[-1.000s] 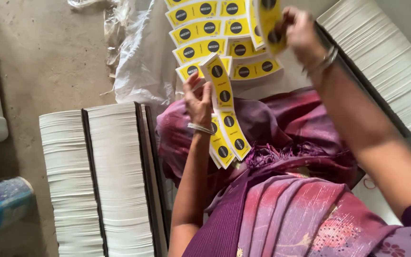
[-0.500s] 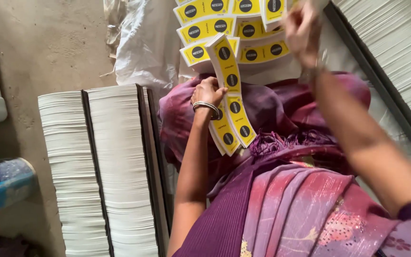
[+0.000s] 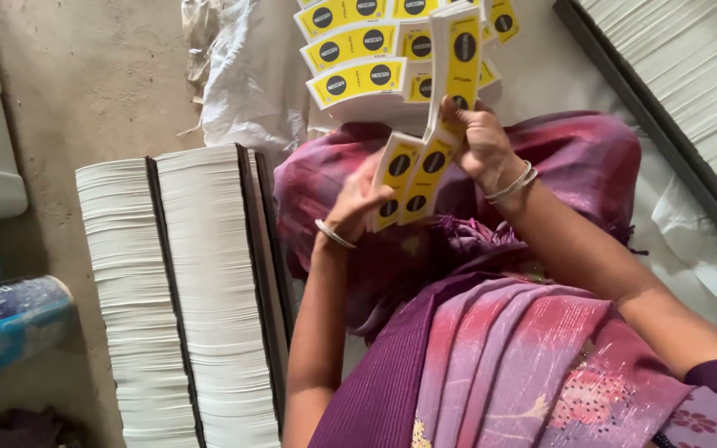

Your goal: The person gathers paper labels by hand, stacks them into a pile, and places the stack into a metal tray. They then continue to sort through, flip, and rearrange the stacks of labels on the white surface.

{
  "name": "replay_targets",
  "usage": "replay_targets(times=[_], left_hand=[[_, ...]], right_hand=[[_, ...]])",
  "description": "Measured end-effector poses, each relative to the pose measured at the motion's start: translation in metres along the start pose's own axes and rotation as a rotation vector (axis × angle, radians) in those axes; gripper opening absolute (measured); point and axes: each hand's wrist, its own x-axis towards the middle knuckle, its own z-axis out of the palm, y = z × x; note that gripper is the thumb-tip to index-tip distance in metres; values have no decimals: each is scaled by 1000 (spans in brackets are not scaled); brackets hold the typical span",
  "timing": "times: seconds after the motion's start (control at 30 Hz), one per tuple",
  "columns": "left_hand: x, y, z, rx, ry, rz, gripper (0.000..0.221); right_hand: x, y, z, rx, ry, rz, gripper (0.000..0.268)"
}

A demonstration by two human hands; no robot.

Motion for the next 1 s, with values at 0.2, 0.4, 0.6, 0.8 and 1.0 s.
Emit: replay_targets(times=[0.2,0.4,0.6,0.8,1.0], left_hand=[[2,-45,15,203,45,-219,30],[9,-51,58,-326,70,-172,21],[6,-18,25,-248,153,-136,25],[19,-19,-15,-23,263,-117,29],[43,-57,-51,283,454,1,23]], right_hand=[[-8,-16,-9,267,19,-99,30],[-1,-44,-34,722,-301,-161,35],[-12,-129,-33,165,-189,-628,19],[-36,-145,-2,-443,-707,-267,31],[-60,-130,47,-422,-693,23,28]])
